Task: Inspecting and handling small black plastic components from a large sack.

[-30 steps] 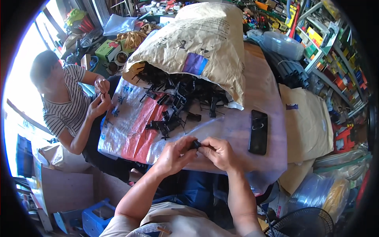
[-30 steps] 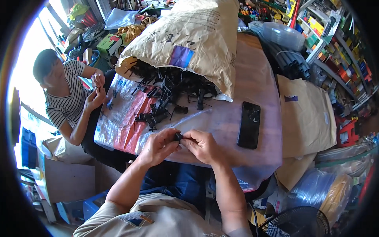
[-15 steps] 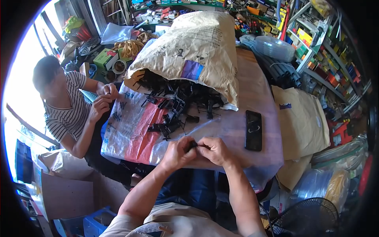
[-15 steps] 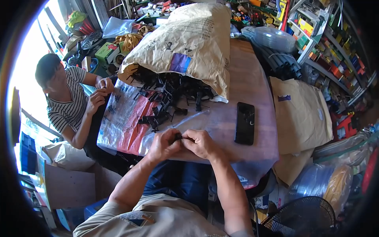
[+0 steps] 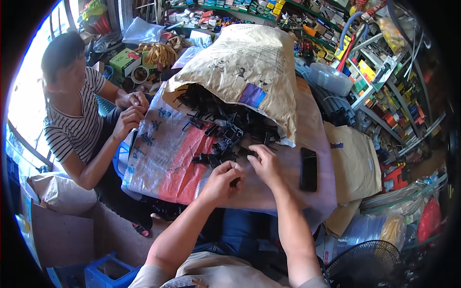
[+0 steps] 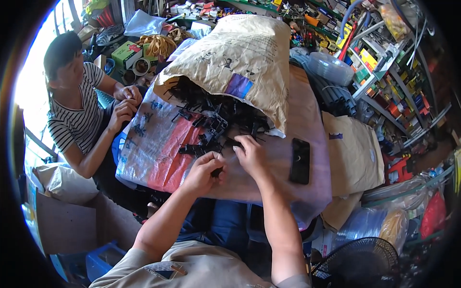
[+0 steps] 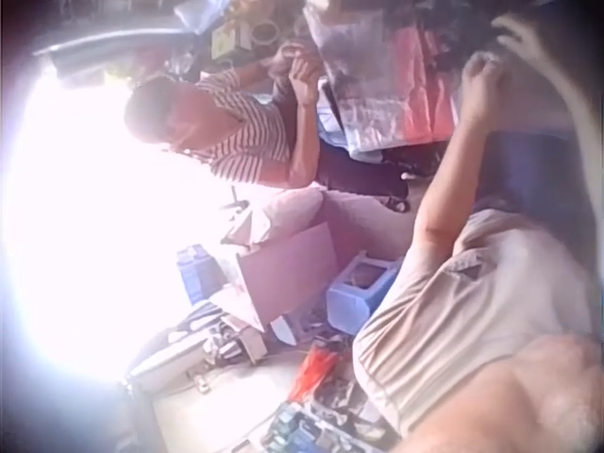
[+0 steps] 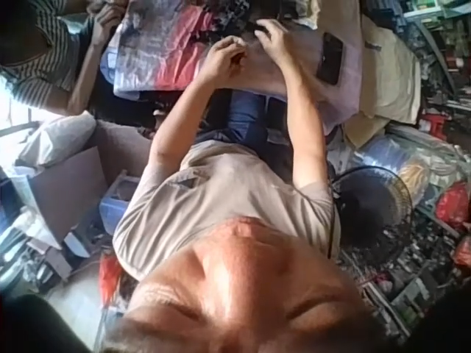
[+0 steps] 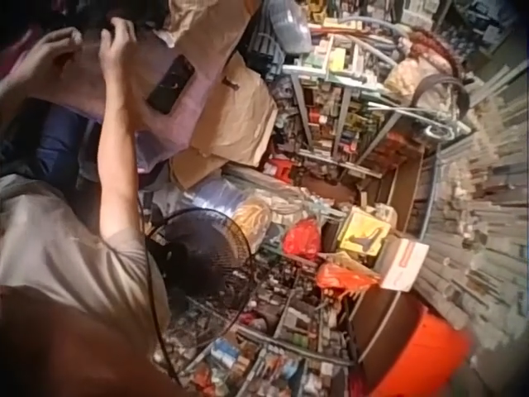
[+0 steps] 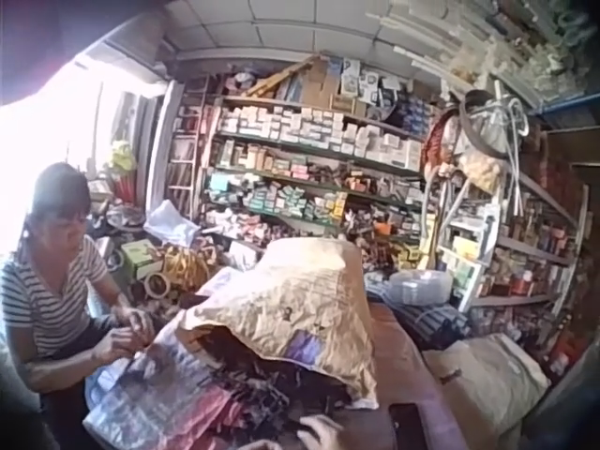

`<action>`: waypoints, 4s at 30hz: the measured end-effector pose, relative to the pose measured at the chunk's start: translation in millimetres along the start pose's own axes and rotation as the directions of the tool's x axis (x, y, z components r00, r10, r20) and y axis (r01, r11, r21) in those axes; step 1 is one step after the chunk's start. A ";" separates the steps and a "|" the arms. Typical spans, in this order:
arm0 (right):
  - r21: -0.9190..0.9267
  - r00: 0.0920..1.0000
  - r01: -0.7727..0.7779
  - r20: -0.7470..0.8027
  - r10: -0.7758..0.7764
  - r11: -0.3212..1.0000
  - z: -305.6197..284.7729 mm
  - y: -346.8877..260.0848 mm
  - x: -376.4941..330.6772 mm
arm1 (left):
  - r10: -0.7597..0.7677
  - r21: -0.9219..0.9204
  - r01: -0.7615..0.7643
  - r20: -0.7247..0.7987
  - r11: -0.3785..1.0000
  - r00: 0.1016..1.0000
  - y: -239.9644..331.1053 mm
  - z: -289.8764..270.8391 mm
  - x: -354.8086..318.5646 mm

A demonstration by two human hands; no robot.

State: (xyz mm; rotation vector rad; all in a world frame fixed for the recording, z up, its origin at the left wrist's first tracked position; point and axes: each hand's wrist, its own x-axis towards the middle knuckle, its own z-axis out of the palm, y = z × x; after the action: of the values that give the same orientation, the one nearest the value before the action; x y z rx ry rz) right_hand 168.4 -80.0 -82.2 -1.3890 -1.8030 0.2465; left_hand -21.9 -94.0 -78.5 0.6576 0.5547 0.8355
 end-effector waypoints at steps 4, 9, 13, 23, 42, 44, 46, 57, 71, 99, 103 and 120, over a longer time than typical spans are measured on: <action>0.350 0.985 -0.147 -0.030 0.168 0.925 -17.3 -11.5 -7.7 | -0.009 0.149 0.005 0.021 0.989 1.000 13.5 -6.6 -9.4; 0.694 0.954 -0.169 -0.063 0.293 0.700 -33.8 -13.0 -19.6 | 0.098 0.570 -0.092 0.020 0.817 0.995 26.7 9.0 -4.2; 0.776 0.981 -0.116 -0.009 0.195 0.621 -28.6 -20.1 -21.4 | 0.329 0.776 -0.313 0.144 0.548 0.933 26.7 23.4 3.3; 0.805 0.984 -0.157 0.079 0.158 0.573 -12.6 -23.9 -26.2 | 0.585 0.773 -0.520 0.244 0.364 0.773 7.5 27.4 7.7; 0.720 0.877 -0.466 0.451 0.163 0.515 -30.8 -24.9 -32.1 | 0.059 0.420 -0.031 -0.054 0.907 0.997 12.0 21.7 -20.8; 0.733 0.885 -0.448 0.443 0.141 0.511 -30.5 -23.4 -35.6 | 0.196 0.675 -0.173 0.042 0.717 0.980 8.9 16.9 -26.2; 0.650 0.828 -0.544 0.520 0.212 0.530 -32.9 -27.6 -37.0 | 0.216 0.738 -0.199 0.075 0.644 0.974 9.9 14.2 -31.6; 0.565 0.803 -0.549 0.560 0.202 0.616 -36.0 -54.5 -36.1 | 0.280 0.850 -0.255 0.133 0.462 0.951 11.2 11.9 -34.3; 0.499 0.787 -0.586 0.166 0.594 0.638 -28.5 -35.3 -16.2 | -0.028 -0.291 0.006 -0.071 0.957 0.997 25.8 -8.6 -21.9; 0.689 0.970 -0.243 0.150 0.193 0.683 -28.9 -64.8 -36.5 | 0.562 0.823 -0.491 0.271 0.286 0.781 18.0 26.0 -29.5; 0.701 0.968 -0.249 0.170 0.183 0.668 -28.9 -68.4 -34.6 | 0.662 0.793 -0.546 0.259 0.270 0.703 10.9 25.7 -27.4; 0.498 0.975 -0.222 0.138 0.176 0.838 -26.3 -72.4 -42.5 | 0.335 0.462 -0.219 -0.184 0.859 0.924 9.0 17.5 -32.0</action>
State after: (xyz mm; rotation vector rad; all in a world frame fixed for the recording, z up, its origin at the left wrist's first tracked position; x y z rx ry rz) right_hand 137.3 -152.3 -42.7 -1.1847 -1.5026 0.8475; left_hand -32.2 -120.8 -54.3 1.0668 0.9148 1.0945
